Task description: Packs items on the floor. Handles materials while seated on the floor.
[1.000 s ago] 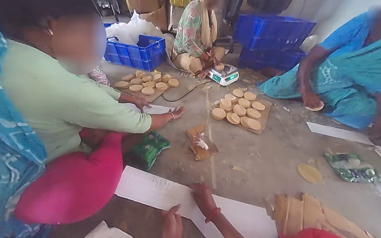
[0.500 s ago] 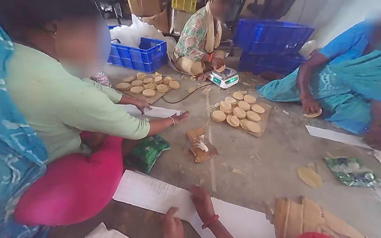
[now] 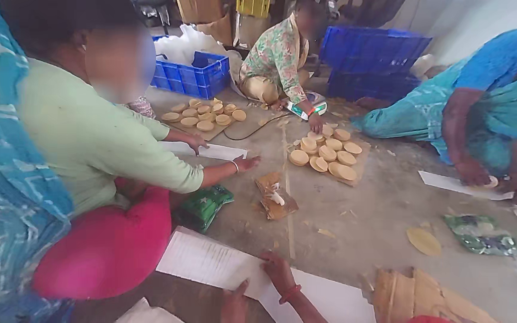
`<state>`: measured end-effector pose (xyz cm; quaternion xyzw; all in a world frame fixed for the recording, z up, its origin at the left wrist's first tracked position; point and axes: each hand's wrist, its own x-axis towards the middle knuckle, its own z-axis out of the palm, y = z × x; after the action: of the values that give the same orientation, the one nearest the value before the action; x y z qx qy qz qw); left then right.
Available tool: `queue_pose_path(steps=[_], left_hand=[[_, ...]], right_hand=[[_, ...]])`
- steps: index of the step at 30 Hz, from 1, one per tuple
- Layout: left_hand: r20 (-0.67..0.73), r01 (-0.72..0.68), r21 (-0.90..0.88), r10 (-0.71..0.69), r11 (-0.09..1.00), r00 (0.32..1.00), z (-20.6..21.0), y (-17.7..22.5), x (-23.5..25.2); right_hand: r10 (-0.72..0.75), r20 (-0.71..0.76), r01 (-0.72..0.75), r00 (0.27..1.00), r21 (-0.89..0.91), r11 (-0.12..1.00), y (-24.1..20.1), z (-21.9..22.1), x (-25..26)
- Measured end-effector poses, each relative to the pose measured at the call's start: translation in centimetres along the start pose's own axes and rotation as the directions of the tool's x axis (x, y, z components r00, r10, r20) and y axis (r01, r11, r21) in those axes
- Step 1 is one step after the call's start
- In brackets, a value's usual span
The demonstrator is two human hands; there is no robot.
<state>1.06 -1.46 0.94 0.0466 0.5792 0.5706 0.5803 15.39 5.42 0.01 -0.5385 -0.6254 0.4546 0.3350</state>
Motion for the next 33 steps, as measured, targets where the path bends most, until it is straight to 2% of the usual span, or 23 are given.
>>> queue_pose_path(steps=[5,8,11,16,21,23,25,30,33], left_hand=[[-0.017,-0.020,-0.004,0.020,1.000,1.000,0.0,-0.3,0.2],[-0.031,-0.046,-0.014,0.045,0.999,0.999,0.0,-0.5,0.2],[-0.053,-0.080,0.011,0.080,0.997,0.995,0.1,-0.7,0.2],[-0.059,-0.089,0.030,0.090,0.996,0.994,0.2,-0.9,0.1],[-0.076,-0.078,0.057,0.083,0.995,0.994,0.4,-0.7,0.1],[-0.082,-0.082,0.065,0.087,0.994,0.993,0.5,-0.7,0.1],[-0.089,-0.085,0.064,0.091,0.994,0.992,0.5,-0.7,0.1],[-0.088,-0.077,0.051,0.082,0.996,0.993,0.5,-0.6,0.1],[-0.091,-0.074,0.052,0.079,0.996,0.993,0.5,-0.6,0.2]], right_hand=[[0.110,0.132,-0.110,0.985,-0.008,0.994,-0.5,-1.4,1.1],[0.089,0.187,-0.082,0.978,-0.042,0.996,-0.6,-1.9,1.7],[0.058,0.188,-0.045,0.980,-0.073,0.996,-0.5,-2.4,2.0],[0.081,0.155,-0.039,0.985,-0.257,0.966,-0.2,-3.9,1.4],[0.044,0.026,-0.039,0.999,-0.184,0.982,0.6,-4.7,1.2],[0.017,0.028,-0.013,0.999,-0.146,0.989,0.1,-5.0,1.2],[-0.013,0.086,0.025,0.996,-0.143,0.989,-0.6,-5.3,1.3],[0.025,0.321,0.036,0.947,-0.182,0.983,-2.8,-5.5,1.9],[-0.006,0.299,0.049,0.954,-0.134,0.990,-2.5,-5.4,2.6]])
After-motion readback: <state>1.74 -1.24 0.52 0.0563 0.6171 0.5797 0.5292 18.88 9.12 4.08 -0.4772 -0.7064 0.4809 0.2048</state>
